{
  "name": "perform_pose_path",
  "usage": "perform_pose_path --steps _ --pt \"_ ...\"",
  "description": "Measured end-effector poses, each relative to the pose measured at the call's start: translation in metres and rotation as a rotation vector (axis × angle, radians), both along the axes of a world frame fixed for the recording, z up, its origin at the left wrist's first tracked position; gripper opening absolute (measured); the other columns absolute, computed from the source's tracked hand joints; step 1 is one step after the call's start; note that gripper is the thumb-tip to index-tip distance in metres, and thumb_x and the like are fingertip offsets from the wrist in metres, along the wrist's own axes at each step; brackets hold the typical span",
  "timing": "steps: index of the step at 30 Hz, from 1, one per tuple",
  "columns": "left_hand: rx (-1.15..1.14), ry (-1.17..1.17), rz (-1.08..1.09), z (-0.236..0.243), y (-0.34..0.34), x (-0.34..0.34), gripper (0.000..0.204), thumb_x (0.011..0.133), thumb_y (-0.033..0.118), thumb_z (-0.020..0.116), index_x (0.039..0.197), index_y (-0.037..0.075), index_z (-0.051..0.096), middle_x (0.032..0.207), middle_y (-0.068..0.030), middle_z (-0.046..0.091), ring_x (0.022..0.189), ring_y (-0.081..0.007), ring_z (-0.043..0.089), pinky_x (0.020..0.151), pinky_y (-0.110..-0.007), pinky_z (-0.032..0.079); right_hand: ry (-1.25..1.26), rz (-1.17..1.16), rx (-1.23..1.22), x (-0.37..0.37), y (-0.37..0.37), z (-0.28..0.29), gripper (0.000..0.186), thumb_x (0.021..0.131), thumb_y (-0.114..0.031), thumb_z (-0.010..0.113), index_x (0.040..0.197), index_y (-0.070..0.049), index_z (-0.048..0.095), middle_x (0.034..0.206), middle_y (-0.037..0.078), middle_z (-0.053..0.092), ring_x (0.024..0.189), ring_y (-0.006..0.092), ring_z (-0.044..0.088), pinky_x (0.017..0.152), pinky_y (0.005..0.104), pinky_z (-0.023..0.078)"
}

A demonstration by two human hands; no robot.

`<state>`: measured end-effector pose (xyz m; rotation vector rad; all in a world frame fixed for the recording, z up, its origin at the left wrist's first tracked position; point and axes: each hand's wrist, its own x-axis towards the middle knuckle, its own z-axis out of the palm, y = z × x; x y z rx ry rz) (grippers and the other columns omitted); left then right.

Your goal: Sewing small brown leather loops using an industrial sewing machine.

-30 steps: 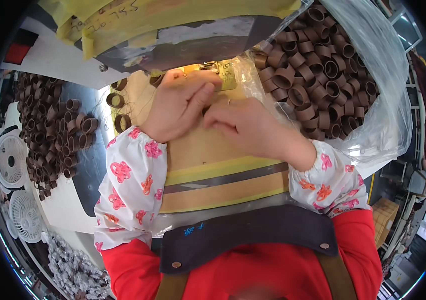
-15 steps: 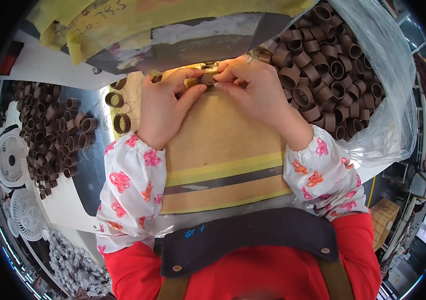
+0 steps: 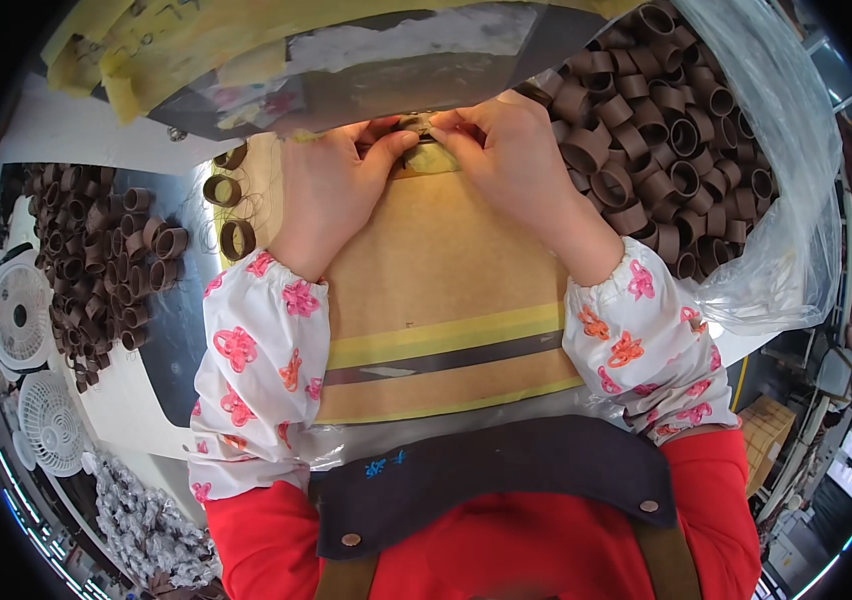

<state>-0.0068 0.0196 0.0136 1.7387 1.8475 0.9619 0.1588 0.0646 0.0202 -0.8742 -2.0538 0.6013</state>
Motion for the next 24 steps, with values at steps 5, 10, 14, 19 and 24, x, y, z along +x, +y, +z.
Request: perform_pose_path --steps 5,10,14,19,24 --pt "-0.043 -0.032 0.014 0.002 0.000 0.000 0.028 0.079 0.025 0.066 0.096 0.004 0.067 0.073 -0.0061 0.067 0.063 -0.0090 0.061 0.058 -0.021 0.045 -0.017 -0.005 0.035 -0.001 -0.001 0.000 0.005 0.071 0.001 0.059 0.074 0.002 0.055 0.073 0.016 0.054 0.069 0.0334 0.055 0.060 0.0394 0.045" --pt "0.014 0.026 -0.019 -0.002 0.003 -0.002 0.027 0.079 0.027 0.065 0.091 0.003 0.066 0.070 -0.0052 0.065 0.060 -0.0092 0.060 0.056 -0.022 0.044 -0.064 -0.002 0.071 0.000 -0.002 0.001 0.006 0.071 0.002 0.058 0.073 0.003 0.053 0.073 0.017 0.055 0.069 0.0346 0.055 0.060 0.0408 0.045" --pt "0.058 0.040 -0.034 -0.004 0.004 -0.002 0.027 0.080 0.027 0.065 0.087 0.002 0.065 0.068 -0.0044 0.064 0.058 -0.0082 0.058 0.054 -0.022 0.043 -0.106 -0.010 0.058 -0.001 -0.001 0.001 0.006 0.072 0.000 0.058 0.072 0.002 0.052 0.072 0.017 0.055 0.068 0.0348 0.056 0.059 0.0411 0.045" --pt "0.002 -0.031 -0.008 -0.002 0.002 -0.004 0.025 0.079 0.025 0.066 0.089 0.002 0.065 0.067 -0.0040 0.064 0.058 -0.0069 0.057 0.055 -0.022 0.043 -0.098 -0.025 0.033 -0.003 -0.001 0.002 0.005 0.072 -0.001 0.058 0.071 0.001 0.054 0.071 0.016 0.056 0.067 0.0343 0.056 0.059 0.0414 0.045" --pt "0.016 -0.023 -0.050 -0.005 0.005 -0.008 0.023 0.079 0.022 0.067 0.091 0.002 0.065 0.067 -0.0037 0.064 0.059 -0.0061 0.056 0.056 -0.020 0.043 -0.141 -0.039 0.011 -0.004 0.000 0.001 0.004 0.072 -0.003 0.058 0.071 0.000 0.055 0.071 0.016 0.057 0.068 0.0340 0.057 0.059 0.0411 0.046"
